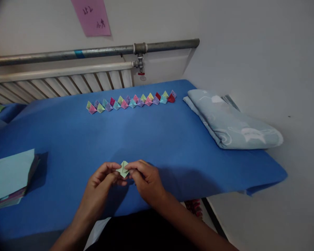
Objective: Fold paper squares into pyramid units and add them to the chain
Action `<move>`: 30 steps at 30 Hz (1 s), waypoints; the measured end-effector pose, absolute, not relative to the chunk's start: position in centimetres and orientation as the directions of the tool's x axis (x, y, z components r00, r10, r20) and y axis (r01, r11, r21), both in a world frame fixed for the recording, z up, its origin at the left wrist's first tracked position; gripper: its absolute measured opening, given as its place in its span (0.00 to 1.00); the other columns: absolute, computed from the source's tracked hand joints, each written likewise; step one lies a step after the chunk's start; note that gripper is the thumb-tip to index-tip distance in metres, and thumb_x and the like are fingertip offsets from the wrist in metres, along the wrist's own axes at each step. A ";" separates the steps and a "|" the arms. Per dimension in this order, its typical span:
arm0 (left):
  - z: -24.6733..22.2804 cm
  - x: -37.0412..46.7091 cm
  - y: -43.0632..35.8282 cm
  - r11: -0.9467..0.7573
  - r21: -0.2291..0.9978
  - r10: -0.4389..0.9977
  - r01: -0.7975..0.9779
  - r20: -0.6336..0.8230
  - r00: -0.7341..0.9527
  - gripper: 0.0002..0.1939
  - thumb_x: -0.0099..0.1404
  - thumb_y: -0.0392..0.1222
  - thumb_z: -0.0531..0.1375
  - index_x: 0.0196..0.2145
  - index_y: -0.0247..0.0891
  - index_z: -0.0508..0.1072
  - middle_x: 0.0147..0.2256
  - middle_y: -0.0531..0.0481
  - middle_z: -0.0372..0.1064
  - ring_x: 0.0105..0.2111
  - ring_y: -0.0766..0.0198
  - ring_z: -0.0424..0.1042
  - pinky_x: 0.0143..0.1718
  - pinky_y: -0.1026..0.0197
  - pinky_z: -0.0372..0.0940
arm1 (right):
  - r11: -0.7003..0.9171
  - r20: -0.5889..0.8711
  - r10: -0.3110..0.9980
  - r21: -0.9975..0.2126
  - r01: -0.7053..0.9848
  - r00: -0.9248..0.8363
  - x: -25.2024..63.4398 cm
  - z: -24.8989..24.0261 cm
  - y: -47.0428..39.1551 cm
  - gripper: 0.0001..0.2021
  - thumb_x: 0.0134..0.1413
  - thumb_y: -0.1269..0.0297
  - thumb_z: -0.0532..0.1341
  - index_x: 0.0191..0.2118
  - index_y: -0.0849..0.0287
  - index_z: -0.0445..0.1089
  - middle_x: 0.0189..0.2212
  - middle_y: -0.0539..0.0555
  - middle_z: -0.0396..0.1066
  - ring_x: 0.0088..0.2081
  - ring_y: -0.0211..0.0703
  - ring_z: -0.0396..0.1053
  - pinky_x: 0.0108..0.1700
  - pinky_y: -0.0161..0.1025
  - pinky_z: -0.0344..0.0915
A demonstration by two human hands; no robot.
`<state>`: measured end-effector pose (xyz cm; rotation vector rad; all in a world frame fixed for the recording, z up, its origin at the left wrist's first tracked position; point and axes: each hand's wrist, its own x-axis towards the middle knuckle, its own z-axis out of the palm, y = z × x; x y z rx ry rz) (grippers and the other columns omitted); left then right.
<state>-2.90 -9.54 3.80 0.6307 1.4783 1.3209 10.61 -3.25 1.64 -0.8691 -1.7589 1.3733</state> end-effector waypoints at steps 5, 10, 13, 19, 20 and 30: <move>3.6 -3.2 -9.4 0.252 0.917 0.859 -0.309 -0.359 -0.364 0.15 0.49 0.42 0.67 0.34 0.39 0.69 0.27 0.56 0.73 0.24 0.69 0.71 0.31 0.64 0.69 | 0.375 0.289 0.778 -0.926 0.043 -0.558 10.9 1.7 -3.2 0.10 0.57 0.69 0.53 0.37 0.53 0.72 0.34 0.52 0.73 0.35 0.39 0.70 0.39 0.39 0.66; 3.6 -3.1 -9.3 0.270 0.920 0.854 -0.284 -0.366 -0.371 0.18 0.45 0.39 0.69 0.34 0.39 0.68 0.24 0.58 0.70 0.24 0.70 0.70 0.29 0.66 0.67 | 0.018 -0.021 0.863 -0.997 0.072 -0.504 10.6 2.4 -2.7 0.08 0.54 0.63 0.57 0.40 0.55 0.68 0.29 0.50 0.71 0.28 0.37 0.67 0.31 0.36 0.64; 3.5 -3.0 -9.3 0.285 0.926 0.864 -0.247 -0.360 -0.353 0.18 0.46 0.39 0.69 0.34 0.39 0.69 0.23 0.59 0.69 0.25 0.70 0.70 0.30 0.67 0.66 | -0.143 -0.193 0.815 -0.981 0.132 -0.546 10.3 2.8 -2.1 0.07 0.52 0.59 0.60 0.34 0.57 0.69 0.25 0.47 0.68 0.26 0.35 0.64 0.30 0.34 0.62; 3.1 -3.1 -9.4 0.343 0.911 0.877 -0.227 -0.397 -0.270 0.16 0.48 0.42 0.68 0.33 0.38 0.70 0.23 0.57 0.69 0.25 0.70 0.68 0.30 0.65 0.65 | -0.160 -0.218 0.798 -0.975 0.151 -0.562 10.1 2.6 -2.1 0.08 0.51 0.60 0.60 0.27 0.57 0.69 0.23 0.46 0.66 0.27 0.35 0.63 0.33 0.34 0.60; 3.0 -3.1 -9.4 0.363 0.908 0.884 -0.211 -0.407 -0.231 0.14 0.50 0.44 0.67 0.32 0.37 0.70 0.23 0.56 0.69 0.24 0.70 0.68 0.30 0.65 0.65 | -0.162 -0.216 0.804 -0.976 0.145 -0.555 10.2 2.6 -2.1 0.08 0.51 0.60 0.59 0.27 0.57 0.69 0.22 0.46 0.66 0.27 0.35 0.62 0.32 0.34 0.60; 3.5 -3.2 -10.2 0.366 0.930 0.925 0.026 -0.361 -0.116 0.15 0.60 0.51 0.59 0.22 0.38 0.66 0.19 0.55 0.65 0.22 0.69 0.64 0.28 0.63 0.60 | -0.078 -0.152 0.797 -0.986 0.149 -0.585 10.6 2.8 -2.1 0.10 0.53 0.59 0.56 0.25 0.57 0.66 0.21 0.46 0.63 0.25 0.35 0.59 0.30 0.34 0.57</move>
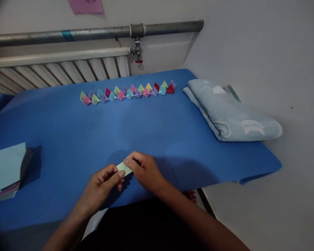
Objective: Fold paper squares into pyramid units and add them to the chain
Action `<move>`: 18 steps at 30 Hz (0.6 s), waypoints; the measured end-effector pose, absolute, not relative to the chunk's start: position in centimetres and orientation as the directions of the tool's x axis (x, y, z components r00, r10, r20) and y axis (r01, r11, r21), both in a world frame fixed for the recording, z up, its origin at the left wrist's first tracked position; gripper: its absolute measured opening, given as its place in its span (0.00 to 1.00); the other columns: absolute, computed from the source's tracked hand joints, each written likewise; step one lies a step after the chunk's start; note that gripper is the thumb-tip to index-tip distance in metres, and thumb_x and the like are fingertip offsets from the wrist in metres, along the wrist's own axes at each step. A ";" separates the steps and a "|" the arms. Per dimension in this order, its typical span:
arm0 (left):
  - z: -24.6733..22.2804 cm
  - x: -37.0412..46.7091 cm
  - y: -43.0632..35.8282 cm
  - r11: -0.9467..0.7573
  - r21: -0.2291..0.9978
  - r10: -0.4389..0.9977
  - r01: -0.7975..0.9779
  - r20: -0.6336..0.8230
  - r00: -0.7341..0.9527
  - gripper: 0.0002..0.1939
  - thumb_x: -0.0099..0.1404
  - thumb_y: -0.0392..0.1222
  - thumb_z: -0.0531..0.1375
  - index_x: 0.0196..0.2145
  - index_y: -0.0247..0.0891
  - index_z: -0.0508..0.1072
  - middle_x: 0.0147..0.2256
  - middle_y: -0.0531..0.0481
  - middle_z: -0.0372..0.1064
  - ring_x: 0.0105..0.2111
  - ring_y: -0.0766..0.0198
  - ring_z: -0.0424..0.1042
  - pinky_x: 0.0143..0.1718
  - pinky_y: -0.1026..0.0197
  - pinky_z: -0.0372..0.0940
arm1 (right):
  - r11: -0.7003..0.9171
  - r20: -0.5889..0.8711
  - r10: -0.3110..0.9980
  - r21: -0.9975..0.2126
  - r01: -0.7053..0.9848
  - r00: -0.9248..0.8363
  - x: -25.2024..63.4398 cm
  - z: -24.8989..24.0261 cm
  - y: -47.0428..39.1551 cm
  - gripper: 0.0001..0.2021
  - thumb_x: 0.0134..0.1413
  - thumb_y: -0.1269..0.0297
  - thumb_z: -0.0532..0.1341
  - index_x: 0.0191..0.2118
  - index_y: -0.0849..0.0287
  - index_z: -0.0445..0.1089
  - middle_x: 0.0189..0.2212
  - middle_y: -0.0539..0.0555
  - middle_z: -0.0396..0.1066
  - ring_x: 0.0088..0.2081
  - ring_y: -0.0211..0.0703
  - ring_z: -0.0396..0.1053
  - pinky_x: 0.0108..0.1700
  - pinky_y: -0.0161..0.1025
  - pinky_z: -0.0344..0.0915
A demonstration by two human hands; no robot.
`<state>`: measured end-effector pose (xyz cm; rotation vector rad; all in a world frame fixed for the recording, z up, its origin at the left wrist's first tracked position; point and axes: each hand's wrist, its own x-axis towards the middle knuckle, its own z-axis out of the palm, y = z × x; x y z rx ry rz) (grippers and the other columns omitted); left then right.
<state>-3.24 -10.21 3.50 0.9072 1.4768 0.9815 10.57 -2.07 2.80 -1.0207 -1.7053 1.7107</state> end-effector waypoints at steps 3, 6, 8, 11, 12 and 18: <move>3.5 -3.1 -10.2 0.371 0.928 0.925 0.029 -0.366 -0.100 0.16 0.60 0.52 0.58 0.23 0.38 0.66 0.19 0.55 0.65 0.21 0.69 0.63 0.27 0.63 0.60 | -0.154 -0.186 0.794 -0.982 0.106 -0.579 10.5 2.5 -2.2 0.11 0.53 0.58 0.57 0.25 0.58 0.65 0.19 0.45 0.59 0.23 0.33 0.56 0.27 0.33 0.55; 3.3 -3.1 -10.2 0.375 0.927 0.924 0.009 -0.372 -0.092 0.16 0.61 0.52 0.58 0.24 0.38 0.66 0.20 0.55 0.65 0.21 0.69 0.64 0.27 0.63 0.61 | -0.199 -0.210 0.786 -0.976 0.084 -0.582 10.3 2.1 -2.2 0.11 0.53 0.58 0.57 0.25 0.58 0.65 0.18 0.44 0.57 0.21 0.33 0.53 0.26 0.33 0.53; 3.0 -3.1 -10.2 0.356 0.934 0.930 0.030 -0.351 -0.108 0.16 0.61 0.52 0.58 0.23 0.38 0.65 0.19 0.55 0.64 0.21 0.69 0.63 0.27 0.64 0.60 | -0.215 -0.221 0.782 -0.973 0.081 -0.582 10.2 2.0 -2.2 0.11 0.53 0.58 0.57 0.25 0.58 0.65 0.17 0.43 0.56 0.20 0.32 0.52 0.25 0.33 0.52; 2.8 -3.3 -10.3 0.347 0.934 0.931 0.082 -0.333 -0.148 0.17 0.61 0.52 0.58 0.22 0.39 0.63 0.18 0.56 0.62 0.20 0.70 0.61 0.24 0.65 0.57 | -0.213 -0.230 0.778 -0.972 0.100 -0.584 10.1 2.1 -2.1 0.11 0.54 0.58 0.57 0.25 0.58 0.64 0.16 0.43 0.55 0.20 0.32 0.52 0.25 0.33 0.52; 2.8 -3.4 -10.3 0.355 0.931 0.929 0.087 -0.341 -0.146 0.17 0.60 0.52 0.58 0.22 0.39 0.63 0.18 0.57 0.62 0.19 0.71 0.60 0.24 0.65 0.57 | -0.190 -0.220 0.779 -0.975 0.114 -0.587 10.1 2.2 -2.1 0.10 0.54 0.59 0.57 0.25 0.58 0.65 0.17 0.43 0.56 0.21 0.32 0.52 0.26 0.33 0.52; 3.5 -4.8 -9.7 0.403 0.912 0.914 0.071 -0.397 -0.083 0.14 0.61 0.52 0.58 0.28 0.37 0.69 0.23 0.54 0.68 0.23 0.70 0.66 0.29 0.65 0.63 | -0.062 -0.183 0.729 -0.977 0.202 -0.660 10.1 2.7 -1.6 0.10 0.54 0.62 0.57 0.25 0.58 0.66 0.19 0.45 0.60 0.24 0.33 0.57 0.29 0.33 0.55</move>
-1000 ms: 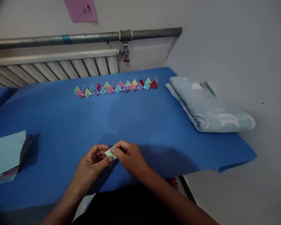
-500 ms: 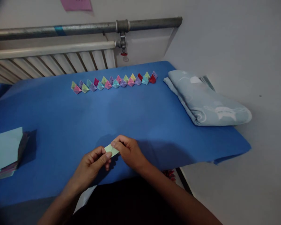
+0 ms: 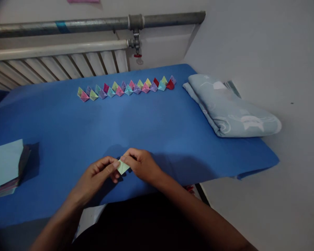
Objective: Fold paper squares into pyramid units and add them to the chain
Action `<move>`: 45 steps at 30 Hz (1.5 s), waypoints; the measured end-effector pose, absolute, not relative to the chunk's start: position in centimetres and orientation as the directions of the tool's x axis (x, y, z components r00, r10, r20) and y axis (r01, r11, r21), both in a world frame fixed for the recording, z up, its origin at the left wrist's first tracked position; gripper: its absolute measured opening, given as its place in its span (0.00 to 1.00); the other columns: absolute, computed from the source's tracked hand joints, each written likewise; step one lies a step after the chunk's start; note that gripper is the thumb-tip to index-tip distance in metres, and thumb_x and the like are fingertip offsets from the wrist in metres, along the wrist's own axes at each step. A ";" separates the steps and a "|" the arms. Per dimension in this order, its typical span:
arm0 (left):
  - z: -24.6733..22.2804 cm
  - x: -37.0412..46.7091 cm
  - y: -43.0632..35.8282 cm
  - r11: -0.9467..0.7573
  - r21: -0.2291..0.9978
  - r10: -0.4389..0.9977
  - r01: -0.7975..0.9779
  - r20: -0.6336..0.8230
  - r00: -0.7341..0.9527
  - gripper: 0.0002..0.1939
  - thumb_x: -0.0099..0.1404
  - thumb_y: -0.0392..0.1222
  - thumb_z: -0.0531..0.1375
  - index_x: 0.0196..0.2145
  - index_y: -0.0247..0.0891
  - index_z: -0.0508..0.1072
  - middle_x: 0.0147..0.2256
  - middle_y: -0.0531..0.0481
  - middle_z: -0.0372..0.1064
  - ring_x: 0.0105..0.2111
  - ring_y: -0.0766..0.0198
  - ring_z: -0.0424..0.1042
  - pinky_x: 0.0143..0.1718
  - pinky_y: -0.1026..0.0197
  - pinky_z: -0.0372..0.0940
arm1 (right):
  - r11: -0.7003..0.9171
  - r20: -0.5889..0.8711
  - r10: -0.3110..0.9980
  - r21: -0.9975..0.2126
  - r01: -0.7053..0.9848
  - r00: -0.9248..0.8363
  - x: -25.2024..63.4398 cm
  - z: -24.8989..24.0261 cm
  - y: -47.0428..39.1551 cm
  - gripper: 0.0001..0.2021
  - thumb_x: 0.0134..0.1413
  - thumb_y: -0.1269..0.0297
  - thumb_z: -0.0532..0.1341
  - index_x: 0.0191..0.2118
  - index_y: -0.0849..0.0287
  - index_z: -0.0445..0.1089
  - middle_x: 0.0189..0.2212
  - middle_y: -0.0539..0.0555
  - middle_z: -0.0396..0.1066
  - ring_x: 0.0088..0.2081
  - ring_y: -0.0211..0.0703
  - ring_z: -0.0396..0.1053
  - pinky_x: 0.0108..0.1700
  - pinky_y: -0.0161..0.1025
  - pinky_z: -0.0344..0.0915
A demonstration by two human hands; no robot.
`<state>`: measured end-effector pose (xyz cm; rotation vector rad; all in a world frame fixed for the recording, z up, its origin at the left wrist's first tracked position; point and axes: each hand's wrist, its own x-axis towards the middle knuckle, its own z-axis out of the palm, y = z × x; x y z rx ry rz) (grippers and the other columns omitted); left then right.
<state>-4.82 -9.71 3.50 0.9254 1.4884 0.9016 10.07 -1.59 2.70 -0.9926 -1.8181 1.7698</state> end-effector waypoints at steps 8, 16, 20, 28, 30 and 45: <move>3.0 -5.1 -8.5 0.609 0.775 0.788 0.166 -0.568 -0.238 0.12 0.63 0.43 0.54 0.23 0.38 0.64 0.12 0.60 0.55 0.11 0.72 0.55 0.13 0.68 0.52 | 0.401 0.121 0.794 -0.841 0.363 -0.596 10.6 1.7 -1.3 0.07 0.59 0.68 0.54 0.34 0.58 0.70 0.30 0.51 0.71 0.33 0.37 0.66 0.38 0.35 0.60; 3.4 -4.8 -8.4 0.671 0.632 0.739 0.387 -0.608 -0.290 0.09 0.65 0.40 0.52 0.27 0.39 0.65 0.17 0.59 0.59 0.12 0.70 0.58 0.13 0.67 0.53 | 0.762 0.218 0.465 -0.591 0.263 -0.858 10.9 0.4 -2.3 0.11 0.58 0.75 0.54 0.43 0.60 0.71 0.40 0.57 0.75 0.39 0.44 0.67 0.43 0.42 0.61; 2.6 -6.2 -9.0 0.346 0.535 0.938 0.771 -0.221 -0.268 0.03 0.61 0.39 0.59 0.31 0.39 0.68 0.22 0.55 0.67 0.22 0.66 0.67 0.24 0.64 0.61 | 0.803 0.175 0.425 -0.525 0.281 -0.888 10.9 0.3 -2.1 0.11 0.56 0.76 0.56 0.44 0.62 0.71 0.41 0.58 0.74 0.38 0.44 0.66 0.42 0.41 0.62; 1.0 -8.7 -10.0 -0.474 0.254 0.861 0.843 0.332 0.385 0.11 0.69 0.32 0.52 0.41 0.36 0.73 0.40 0.44 0.74 0.38 0.61 0.71 0.40 0.56 0.66 | 0.805 0.163 0.452 -0.499 0.322 -0.877 11.3 0.5 -2.8 0.11 0.58 0.67 0.59 0.47 0.60 0.69 0.44 0.57 0.73 0.43 0.46 0.67 0.45 0.45 0.61; 1.1 -8.9 -10.2 -0.500 0.225 0.844 0.836 0.345 0.412 0.11 0.68 0.32 0.52 0.42 0.35 0.73 0.41 0.43 0.74 0.41 0.59 0.71 0.42 0.55 0.66 | 0.808 0.179 0.465 -0.487 0.332 -0.867 11.4 0.4 -3.0 0.11 0.58 0.67 0.59 0.47 0.60 0.69 0.44 0.57 0.74 0.43 0.47 0.67 0.45 0.45 0.60; 1.5 -9.5 -9.6 -0.590 0.236 0.799 0.772 0.307 0.517 0.10 0.68 0.35 0.55 0.43 0.36 0.74 0.40 0.45 0.75 0.43 0.58 0.70 0.46 0.52 0.63 | 0.861 0.315 0.454 -0.397 0.318 -0.834 11.5 -0.2 -3.5 0.08 0.61 0.72 0.55 0.42 0.59 0.69 0.42 0.55 0.74 0.40 0.43 0.66 0.42 0.42 0.59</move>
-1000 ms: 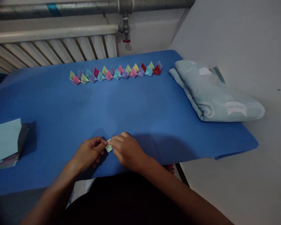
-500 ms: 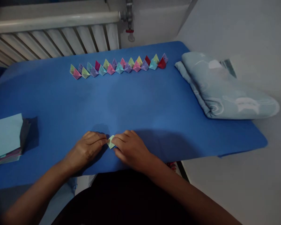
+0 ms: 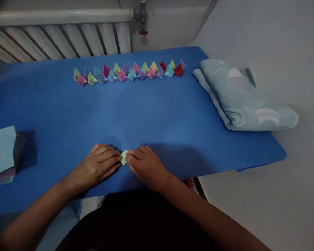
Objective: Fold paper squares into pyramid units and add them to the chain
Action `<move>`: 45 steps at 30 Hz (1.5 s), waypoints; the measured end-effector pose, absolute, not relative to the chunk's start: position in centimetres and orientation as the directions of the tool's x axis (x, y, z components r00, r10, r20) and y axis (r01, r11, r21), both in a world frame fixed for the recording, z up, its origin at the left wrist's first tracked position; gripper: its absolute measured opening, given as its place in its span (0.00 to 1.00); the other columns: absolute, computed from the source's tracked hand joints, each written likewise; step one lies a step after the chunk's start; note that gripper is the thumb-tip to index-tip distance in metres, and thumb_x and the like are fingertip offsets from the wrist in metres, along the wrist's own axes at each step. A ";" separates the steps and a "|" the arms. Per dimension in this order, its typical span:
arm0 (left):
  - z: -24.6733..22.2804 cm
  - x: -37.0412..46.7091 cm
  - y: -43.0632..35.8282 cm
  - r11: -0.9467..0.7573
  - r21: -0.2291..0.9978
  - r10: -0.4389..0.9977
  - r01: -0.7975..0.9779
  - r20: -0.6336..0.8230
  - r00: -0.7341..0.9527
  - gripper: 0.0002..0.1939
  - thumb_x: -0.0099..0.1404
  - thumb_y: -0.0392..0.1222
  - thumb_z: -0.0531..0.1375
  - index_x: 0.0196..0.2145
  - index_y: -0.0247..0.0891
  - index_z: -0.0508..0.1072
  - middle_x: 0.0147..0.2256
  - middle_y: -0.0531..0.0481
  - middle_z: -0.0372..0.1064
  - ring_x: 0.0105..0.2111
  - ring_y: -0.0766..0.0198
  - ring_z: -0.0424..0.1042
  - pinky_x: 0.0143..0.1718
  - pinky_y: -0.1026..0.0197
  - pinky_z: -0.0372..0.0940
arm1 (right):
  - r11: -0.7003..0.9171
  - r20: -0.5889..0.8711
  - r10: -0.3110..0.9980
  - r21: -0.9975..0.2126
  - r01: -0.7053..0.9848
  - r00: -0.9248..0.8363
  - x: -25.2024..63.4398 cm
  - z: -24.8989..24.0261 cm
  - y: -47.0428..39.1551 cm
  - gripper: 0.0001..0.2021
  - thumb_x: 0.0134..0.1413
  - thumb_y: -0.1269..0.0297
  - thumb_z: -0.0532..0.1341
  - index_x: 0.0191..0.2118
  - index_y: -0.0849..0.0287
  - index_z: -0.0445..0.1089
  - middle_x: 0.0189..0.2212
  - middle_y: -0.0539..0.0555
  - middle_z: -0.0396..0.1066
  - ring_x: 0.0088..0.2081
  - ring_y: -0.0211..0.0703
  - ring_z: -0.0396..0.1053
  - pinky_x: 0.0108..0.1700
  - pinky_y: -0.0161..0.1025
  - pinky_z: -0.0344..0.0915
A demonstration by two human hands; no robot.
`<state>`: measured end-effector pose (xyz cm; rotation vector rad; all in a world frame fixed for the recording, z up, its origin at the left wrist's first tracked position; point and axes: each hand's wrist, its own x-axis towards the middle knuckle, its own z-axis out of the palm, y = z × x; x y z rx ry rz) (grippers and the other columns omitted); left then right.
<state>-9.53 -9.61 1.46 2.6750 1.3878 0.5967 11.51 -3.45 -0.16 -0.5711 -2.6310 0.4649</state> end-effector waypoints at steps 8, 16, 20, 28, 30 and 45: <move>0.9 -9.6 -9.3 -0.580 0.262 0.798 0.771 0.372 0.475 0.09 0.69 0.36 0.54 0.40 0.37 0.74 0.38 0.47 0.75 0.40 0.61 0.71 0.43 0.55 0.63 | 0.846 0.306 0.485 -0.403 0.351 -0.819 11.2 -0.3 -3.7 0.10 0.64 0.71 0.51 0.40 0.60 0.70 0.37 0.56 0.73 0.37 0.41 0.66 0.40 0.41 0.59; 0.4 -9.5 -9.7 -0.561 0.250 0.804 0.790 0.392 0.447 0.08 0.68 0.34 0.55 0.41 0.38 0.73 0.39 0.48 0.75 0.39 0.61 0.71 0.44 0.54 0.62 | 0.833 0.293 0.510 -0.404 0.378 -0.809 11.1 -0.2 -3.9 0.08 0.63 0.69 0.53 0.39 0.61 0.69 0.37 0.57 0.73 0.38 0.43 0.67 0.42 0.42 0.60; 0.2 -9.4 -9.8 -0.558 0.240 0.800 0.795 0.409 0.438 0.09 0.68 0.34 0.54 0.42 0.38 0.73 0.39 0.47 0.75 0.39 0.61 0.71 0.44 0.53 0.61 | 0.832 0.283 0.507 -0.406 0.378 -0.814 11.2 -0.2 -3.8 0.09 0.62 0.71 0.51 0.38 0.60 0.69 0.37 0.56 0.73 0.38 0.42 0.66 0.41 0.42 0.59; 0.0 -9.2 -10.1 -0.549 0.192 0.795 0.814 0.421 0.437 0.08 0.67 0.33 0.55 0.41 0.38 0.73 0.39 0.48 0.76 0.40 0.60 0.71 0.45 0.53 0.61 | 0.824 0.227 0.523 -0.380 0.420 -0.821 10.8 0.0 -3.7 0.12 0.62 0.70 0.51 0.41 0.56 0.72 0.36 0.53 0.72 0.34 0.41 0.64 0.38 0.41 0.57; 0.0 -9.3 -10.1 -0.546 0.180 0.797 0.818 0.411 0.442 0.08 0.66 0.32 0.56 0.41 0.38 0.73 0.39 0.48 0.76 0.40 0.60 0.71 0.46 0.53 0.60 | 0.816 0.207 0.536 -0.376 0.439 -0.818 10.7 0.1 -3.7 0.12 0.62 0.69 0.51 0.41 0.56 0.72 0.35 0.53 0.72 0.35 0.41 0.64 0.38 0.40 0.57; 0.6 -8.6 -9.9 -0.408 0.310 0.889 0.859 0.351 0.295 0.08 0.69 0.37 0.54 0.37 0.37 0.73 0.36 0.47 0.73 0.37 0.60 0.68 0.45 0.52 0.56 | 0.727 0.275 0.637 -0.525 0.443 -0.720 10.7 -0.3 -3.9 0.09 0.63 0.68 0.54 0.35 0.61 0.71 0.34 0.56 0.72 0.37 0.42 0.67 0.42 0.42 0.64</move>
